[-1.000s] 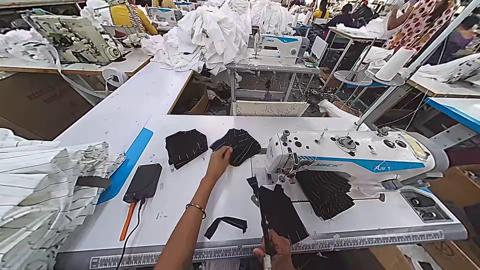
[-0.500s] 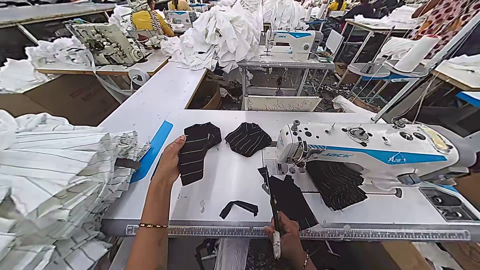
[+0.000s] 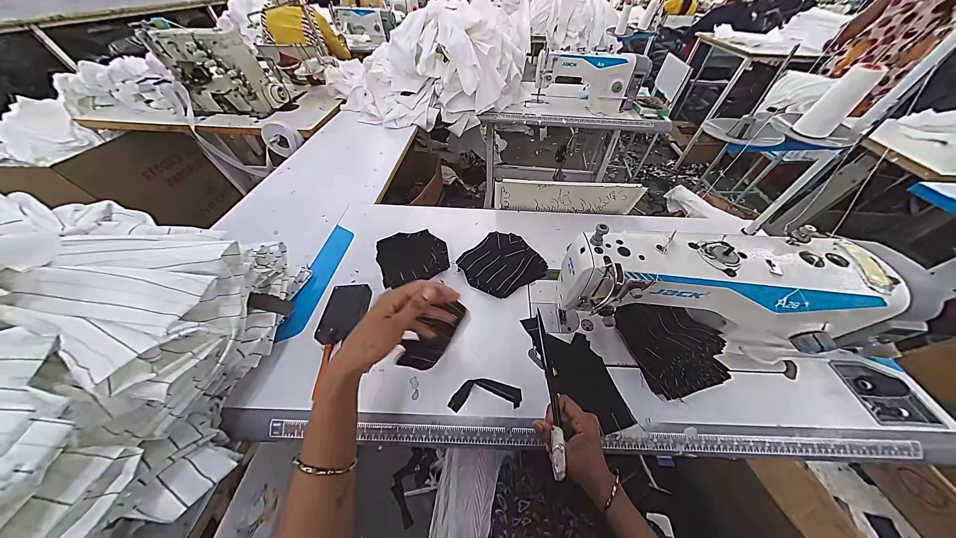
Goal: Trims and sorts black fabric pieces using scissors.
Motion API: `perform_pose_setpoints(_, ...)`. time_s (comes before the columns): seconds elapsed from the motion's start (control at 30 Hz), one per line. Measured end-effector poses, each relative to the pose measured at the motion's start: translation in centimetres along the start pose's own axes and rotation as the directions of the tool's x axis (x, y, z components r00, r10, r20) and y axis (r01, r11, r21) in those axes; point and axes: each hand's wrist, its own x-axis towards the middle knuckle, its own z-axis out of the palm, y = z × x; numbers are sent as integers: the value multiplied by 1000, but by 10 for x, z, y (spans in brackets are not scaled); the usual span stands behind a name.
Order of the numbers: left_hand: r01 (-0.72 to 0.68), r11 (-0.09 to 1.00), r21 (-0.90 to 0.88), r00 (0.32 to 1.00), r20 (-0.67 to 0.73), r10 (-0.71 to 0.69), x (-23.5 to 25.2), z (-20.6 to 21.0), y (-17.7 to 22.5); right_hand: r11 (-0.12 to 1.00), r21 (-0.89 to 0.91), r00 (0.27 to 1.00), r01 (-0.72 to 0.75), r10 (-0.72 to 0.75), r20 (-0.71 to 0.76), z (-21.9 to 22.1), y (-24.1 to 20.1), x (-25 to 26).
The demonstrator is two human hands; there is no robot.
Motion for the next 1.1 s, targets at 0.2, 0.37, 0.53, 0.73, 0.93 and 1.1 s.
perform_pose_setpoints(0.2, 125, 967, 224, 980, -182, -85, -5, 50, -57, 991, 70, 994, -111, 111, 2, -1, -4, 0)
perform_pose_setpoints(0.37, 50, 977, 209, 943, -333, 23, -48, 102, -112, 957, 142, 967, -252, 253, 9, -1, -16, 6)
perform_pose_setpoints(0.53, 47, 964, 263, 853, -513, 99, -91, 124, -142, 962, -135, 970, -236, 242, 27, 12, -39, 12)
perform_pose_setpoints(0.73, -30, 901, 433, 956, -252, 153, -98, 127, -142, 921, -355, 927, -159, 263, 269, 53, -54, 37)
perform_pose_setpoints(0.93, -146, 864, 483, 945, -189, 265, -76, 117, -144, 867, -478, 868, -140, 340, 363, 65, -56, 47)
perform_pose_setpoints(1.1, -133, 910, 392, 955, -197, 224, -66, 112, -144, 856, -503, 921, -120, 285, 265, 65, -50, 46)
